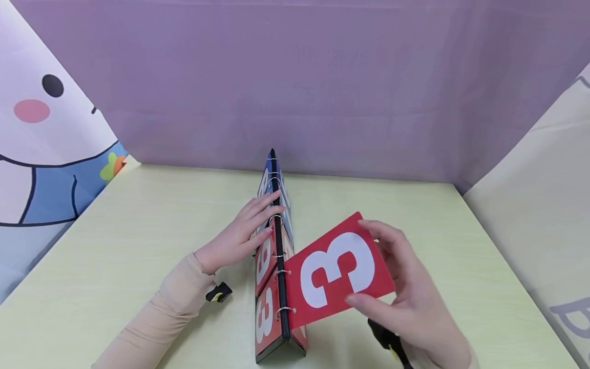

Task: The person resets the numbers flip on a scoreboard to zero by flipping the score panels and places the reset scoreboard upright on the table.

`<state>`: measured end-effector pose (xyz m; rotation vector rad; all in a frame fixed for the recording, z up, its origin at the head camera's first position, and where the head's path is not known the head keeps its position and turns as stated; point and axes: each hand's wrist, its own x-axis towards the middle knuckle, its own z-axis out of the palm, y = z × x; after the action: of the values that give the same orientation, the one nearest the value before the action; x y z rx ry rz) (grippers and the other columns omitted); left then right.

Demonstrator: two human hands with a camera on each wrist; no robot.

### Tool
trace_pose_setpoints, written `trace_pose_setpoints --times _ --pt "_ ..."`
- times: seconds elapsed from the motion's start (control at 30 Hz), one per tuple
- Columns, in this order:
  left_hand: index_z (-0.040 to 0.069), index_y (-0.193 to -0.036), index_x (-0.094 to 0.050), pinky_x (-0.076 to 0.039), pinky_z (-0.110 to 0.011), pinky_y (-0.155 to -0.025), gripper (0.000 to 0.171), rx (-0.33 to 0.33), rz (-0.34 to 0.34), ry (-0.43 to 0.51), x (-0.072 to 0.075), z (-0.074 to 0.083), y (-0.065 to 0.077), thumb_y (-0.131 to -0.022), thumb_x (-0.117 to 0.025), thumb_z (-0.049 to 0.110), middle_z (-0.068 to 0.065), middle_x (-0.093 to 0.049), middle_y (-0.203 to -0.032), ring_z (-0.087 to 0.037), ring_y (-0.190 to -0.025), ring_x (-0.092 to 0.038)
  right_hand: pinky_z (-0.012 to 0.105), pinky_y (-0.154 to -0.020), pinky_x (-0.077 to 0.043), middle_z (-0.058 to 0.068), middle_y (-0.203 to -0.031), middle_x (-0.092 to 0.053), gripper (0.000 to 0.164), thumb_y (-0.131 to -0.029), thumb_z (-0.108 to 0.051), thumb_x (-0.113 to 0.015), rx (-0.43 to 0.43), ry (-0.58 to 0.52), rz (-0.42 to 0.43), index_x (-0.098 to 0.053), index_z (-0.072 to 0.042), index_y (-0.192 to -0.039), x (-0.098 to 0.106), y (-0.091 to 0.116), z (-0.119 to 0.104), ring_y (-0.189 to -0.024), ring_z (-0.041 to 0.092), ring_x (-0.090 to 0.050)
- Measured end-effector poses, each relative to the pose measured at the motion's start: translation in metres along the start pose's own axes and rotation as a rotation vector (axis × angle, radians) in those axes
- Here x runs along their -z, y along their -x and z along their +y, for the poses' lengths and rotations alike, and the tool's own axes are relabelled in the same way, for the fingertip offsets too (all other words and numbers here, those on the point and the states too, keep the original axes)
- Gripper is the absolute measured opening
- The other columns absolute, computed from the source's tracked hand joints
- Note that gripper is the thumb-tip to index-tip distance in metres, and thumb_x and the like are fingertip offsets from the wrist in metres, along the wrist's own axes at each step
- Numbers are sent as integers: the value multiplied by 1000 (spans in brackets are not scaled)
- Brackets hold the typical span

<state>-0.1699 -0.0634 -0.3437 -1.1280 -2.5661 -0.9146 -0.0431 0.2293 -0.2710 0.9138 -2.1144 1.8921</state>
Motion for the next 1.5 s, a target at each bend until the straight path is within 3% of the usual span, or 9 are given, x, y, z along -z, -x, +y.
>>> trace_pose_setpoints --times 0.07,0.17,0.3,0.4,0.5,0.63,0.7,1.07,1.5 --pt "19 -142 -41 -15 -46 -115 47 -1 2 -1 0 -1 0 -97 -46 30 -2 -22 -157 -27 -144 -19 23 -67 -56 10 -130 -42 96 -64 31 -59 -33 119 68 -19 2 -146 -17 1 -3 -114 13 -47" --pt "19 -142 -41 -15 -47 -115 47 -5 4 -1 -1 -1 0 -97 -46 30 -2 -22 -157 -27 -144 -19 21 -69 -55 11 -131 -44 106 -59 22 -72 32 293 112 -17 1 -147 -34 6 12 -116 18 -47" --pt "18 -142 -42 -15 -48 -115 46 -22 15 -9 -1 -2 1 -97 -45 30 -3 -22 -157 -27 -144 -19 21 -71 -54 17 -135 -45 110 -56 -6 -86 132 417 73 -22 4 -145 -30 31 83 -119 27 -48" --pt "18 -141 -42 -16 -48 -115 45 -31 20 -14 -2 -2 0 -98 -45 29 -3 -23 -157 -28 -144 -20 19 -73 -53 7 -135 -50 101 -60 -24 -86 105 518 -3 -32 -3 -143 -31 43 112 -117 19 -53" --pt "19 -141 -42 -16 -48 -114 45 -32 19 -6 -2 -3 0 -98 -44 30 -3 -23 -157 -28 -144 -21 18 -71 -53 -1 -125 -57 81 -69 -29 -81 159 609 -74 -42 -10 -137 -52 27 78 -101 7 -59" --pt "18 -140 -43 -17 -48 -114 44 -55 32 -6 -5 -6 0 -98 -44 30 -4 -25 -156 -28 -143 -21 14 -62 -51 3 -100 -63 34 -86 -27 -64 409 655 -59 -59 -3 -110 -81 -3 20 -75 8 -61" --pt "15 -140 -44 -18 -48 -114 44 -74 40 0 -6 -8 -2 -97 -46 27 -7 -26 -155 -29 -142 -23 14 -62 -52 5 -89 -64 29 -89 -29 -57 476 697 -36 -63 -2 -95 -88 -10 9 -69 10 -61" --pt "14 -143 -39 -25 -47 -111 54 -92 13 9 -4 -12 -2 -92 -53 27 -7 -24 -155 -25 -141 -24 24 -64 -55 3 -80 -72 31 -84 -35 -66 624 847 -33 -75 -6 -79 -96 -9 17 -67 10 -66" --pt "17 -142 -42 -25 -46 -112 48 -44 26 -31 -4 -4 0 -96 -48 28 -4 -23 -156 -25 -143 -22 28 -82 -51 -4 -90 -71 26 -79 -37 -71 628 934 -274 -75 -15 -91 -96 -12 15 -85 10 -64"
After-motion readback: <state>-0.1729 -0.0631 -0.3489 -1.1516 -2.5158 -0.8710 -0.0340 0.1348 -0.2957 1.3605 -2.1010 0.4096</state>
